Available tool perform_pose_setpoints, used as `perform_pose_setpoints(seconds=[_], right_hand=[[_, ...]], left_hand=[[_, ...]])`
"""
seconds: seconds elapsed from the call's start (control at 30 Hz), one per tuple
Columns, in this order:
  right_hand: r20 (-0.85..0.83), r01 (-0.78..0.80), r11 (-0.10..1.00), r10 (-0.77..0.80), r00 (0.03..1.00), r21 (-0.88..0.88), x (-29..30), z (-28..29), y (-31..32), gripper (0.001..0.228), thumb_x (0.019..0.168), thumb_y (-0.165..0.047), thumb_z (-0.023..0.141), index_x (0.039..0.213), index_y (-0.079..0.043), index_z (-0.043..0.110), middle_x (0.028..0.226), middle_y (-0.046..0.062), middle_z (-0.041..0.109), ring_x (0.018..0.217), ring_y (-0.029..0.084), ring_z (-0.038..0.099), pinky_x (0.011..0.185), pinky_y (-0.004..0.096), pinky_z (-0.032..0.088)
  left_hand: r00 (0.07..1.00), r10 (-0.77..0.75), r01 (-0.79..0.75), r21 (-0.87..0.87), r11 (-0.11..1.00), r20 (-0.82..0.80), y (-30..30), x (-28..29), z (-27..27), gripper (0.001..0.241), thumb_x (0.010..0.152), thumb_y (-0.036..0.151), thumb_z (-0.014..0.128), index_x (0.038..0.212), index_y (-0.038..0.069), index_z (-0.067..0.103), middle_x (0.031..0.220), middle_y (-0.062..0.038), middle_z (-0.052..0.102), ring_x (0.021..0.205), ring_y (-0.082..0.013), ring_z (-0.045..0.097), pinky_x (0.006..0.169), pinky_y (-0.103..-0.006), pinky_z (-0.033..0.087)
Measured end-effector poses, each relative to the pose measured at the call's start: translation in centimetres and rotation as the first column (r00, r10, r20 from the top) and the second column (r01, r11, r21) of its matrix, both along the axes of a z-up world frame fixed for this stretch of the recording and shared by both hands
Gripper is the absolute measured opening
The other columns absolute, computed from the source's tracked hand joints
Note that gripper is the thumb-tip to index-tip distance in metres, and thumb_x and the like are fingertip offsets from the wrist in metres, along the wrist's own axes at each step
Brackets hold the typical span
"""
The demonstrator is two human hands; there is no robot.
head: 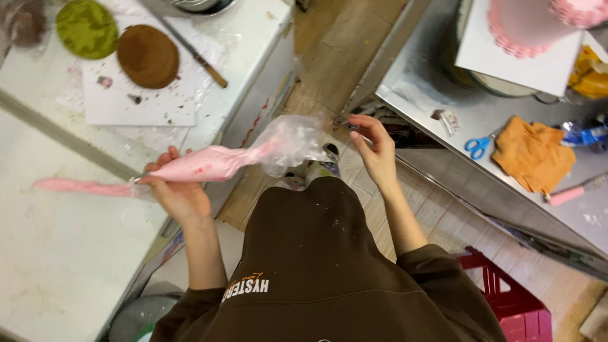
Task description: The person pipes frosting onto a pink cake and prepares a new piping bag by cutting the tip and inserting a metal nozzle.
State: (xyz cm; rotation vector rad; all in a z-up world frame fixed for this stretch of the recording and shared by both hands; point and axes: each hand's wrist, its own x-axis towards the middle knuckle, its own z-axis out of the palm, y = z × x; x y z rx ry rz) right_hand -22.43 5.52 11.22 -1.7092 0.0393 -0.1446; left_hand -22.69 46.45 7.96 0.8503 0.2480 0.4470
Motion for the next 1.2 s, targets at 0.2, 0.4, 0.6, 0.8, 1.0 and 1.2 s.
perform_pose_setpoints(seconds=[0.2, 0.4, 0.6, 0.8, 1.0, 1.2], right_hand=[[-0.114, -0.083, 0.974, 0.109, 0.987, 0.211, 1.5, -2.6, 0.2, 0.010, 0.108, -0.003, 0.059, 0.114, -0.002, 0.067, 0.130, 0.015, 0.070, 0.120, 0.018, 0.066, 0.110, 0.031, 0.051], [0.427, 0.065, 0.966, 0.050, 0.903, -0.251, -0.6, 3.9, -1.9, 0.011, 0.097, 0.009, 0.065, 0.098, -0.002, 0.062, 0.103, 0.008, 0.068, 0.093, 0.023, 0.066, 0.087, 0.032, 0.054], [0.226, -0.250, 0.654, 0.553, 0.802, -0.714, 2.1, 6.5, -0.5, 0.024, 0.083, 0.005, 0.069, 0.106, -0.002, 0.068, 0.108, 0.017, 0.069, 0.102, 0.038, 0.066, 0.089, 0.043, 0.054], [0.126, -0.367, 0.478, 0.729, 0.673, -0.798, 6.4, 1.5, -2.6, 0.033, 0.078, 0.000, 0.070, 0.111, -0.003, 0.068, 0.105, 0.018, 0.066, 0.107, 0.042, 0.062, 0.093, 0.051, 0.050], [0.129, -0.508, 0.392, 0.870, 0.476, -0.767, 8.4, 3.2, -2.0, 0.045, 0.070, 0.003, 0.070, 0.113, -0.012, 0.069, 0.113, 0.013, 0.069, 0.110, 0.039, 0.060, 0.094, 0.052, 0.049], [0.129, -0.646, 0.298, 0.946, 0.296, -0.703, 9.8, -0.3, -1.4, 0.044, 0.072, 0.005, 0.071, 0.115, -0.005, 0.066, 0.111, 0.015, 0.068, 0.101, 0.033, 0.065, 0.088, 0.044, 0.055]], left_hand=[[0.997, -0.070, 0.065, -0.191, 0.979, -0.019, -1.9, 0.1, -0.8, 0.041, 0.098, 0.055, 0.061, 0.115, 0.018, 0.057, 0.122, -0.003, 0.065, 0.134, -0.0279, 0.057, 0.119, -0.0613, 0.046], [1.000, 0.022, -0.026, -0.287, 0.957, -0.016, -5.4, -0.1, -1.3, 0.036, 0.104, 0.048, 0.058, 0.119, 0.015, 0.057, 0.124, -0.009, 0.067, 0.134, -0.0297, 0.058, 0.121, -0.0512, 0.042], [0.989, 0.140, -0.126, -0.259, 0.958, 0.038, -10.1, 0.4, -0.2, 0.039, 0.107, 0.045, 0.054, 0.119, 0.008, 0.055, 0.124, -0.015, 0.066, 0.129, -0.0320, 0.060, 0.114, -0.0504, 0.047], [0.980, 0.185, -0.167, -0.200, 0.965, 0.073, -13.2, -0.4, 1.1, 0.041, 0.108, 0.047, 0.049, 0.114, 0.007, 0.054, 0.119, -0.018, 0.068, 0.126, -0.0326, 0.063, 0.105, -0.0529, 0.054], [0.986, 0.163, -0.154, -0.261, 0.953, 0.015, -15.7, -1.3, 0.7, 0.041, 0.108, 0.047, 0.045, 0.116, 0.008, 0.056, 0.118, -0.015, 0.068, 0.125, -0.0315, 0.064, 0.105, -0.0496, 0.054], [0.981, 0.191, -0.177, -0.269, 0.947, 0.028, -16.9, -2.7, 0.2, 0.038, 0.110, 0.043, 0.045, 0.117, 0.008, 0.057, 0.117, -0.015, 0.068, 0.124, -0.0325, 0.065, 0.106, -0.0487, 0.053]])
